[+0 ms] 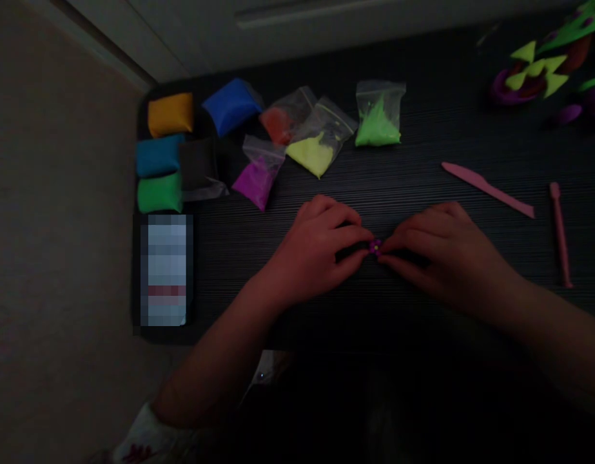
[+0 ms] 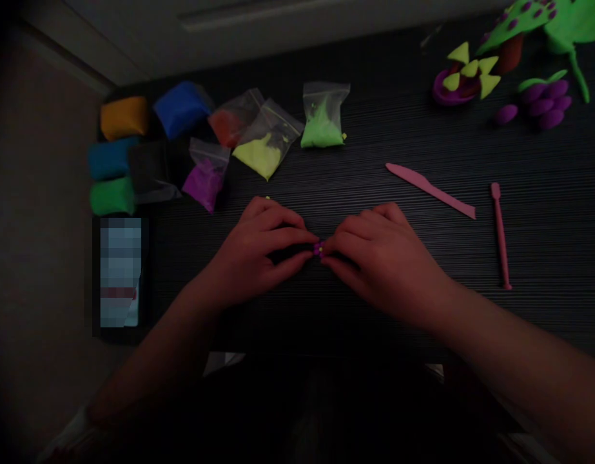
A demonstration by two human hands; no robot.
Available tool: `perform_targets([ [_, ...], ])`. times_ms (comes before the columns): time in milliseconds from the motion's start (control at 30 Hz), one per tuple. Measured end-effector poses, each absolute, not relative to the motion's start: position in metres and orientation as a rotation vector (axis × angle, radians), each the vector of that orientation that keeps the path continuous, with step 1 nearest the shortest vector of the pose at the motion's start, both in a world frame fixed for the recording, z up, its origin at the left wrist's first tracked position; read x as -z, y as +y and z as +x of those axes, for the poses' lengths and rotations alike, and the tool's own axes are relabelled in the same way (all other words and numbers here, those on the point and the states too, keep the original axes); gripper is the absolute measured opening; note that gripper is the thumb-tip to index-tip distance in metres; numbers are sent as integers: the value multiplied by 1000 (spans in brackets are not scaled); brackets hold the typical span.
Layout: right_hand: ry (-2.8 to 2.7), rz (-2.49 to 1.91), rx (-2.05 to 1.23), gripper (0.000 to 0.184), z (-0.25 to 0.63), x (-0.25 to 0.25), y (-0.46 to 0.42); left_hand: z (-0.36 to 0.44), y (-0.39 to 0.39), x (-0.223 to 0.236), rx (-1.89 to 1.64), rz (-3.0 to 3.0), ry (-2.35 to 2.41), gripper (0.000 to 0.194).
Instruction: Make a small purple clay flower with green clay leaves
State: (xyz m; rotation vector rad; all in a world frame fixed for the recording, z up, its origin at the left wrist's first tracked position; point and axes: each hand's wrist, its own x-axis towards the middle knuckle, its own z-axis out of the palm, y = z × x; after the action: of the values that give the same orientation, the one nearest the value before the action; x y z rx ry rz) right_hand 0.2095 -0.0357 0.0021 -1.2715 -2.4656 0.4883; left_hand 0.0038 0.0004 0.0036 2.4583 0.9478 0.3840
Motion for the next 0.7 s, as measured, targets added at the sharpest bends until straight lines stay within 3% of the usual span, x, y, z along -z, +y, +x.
perform_targets([
  [700,-2482,-1303,-448,13,213,-1,-34,4,-1,-3,-419,2454,955,24],
])
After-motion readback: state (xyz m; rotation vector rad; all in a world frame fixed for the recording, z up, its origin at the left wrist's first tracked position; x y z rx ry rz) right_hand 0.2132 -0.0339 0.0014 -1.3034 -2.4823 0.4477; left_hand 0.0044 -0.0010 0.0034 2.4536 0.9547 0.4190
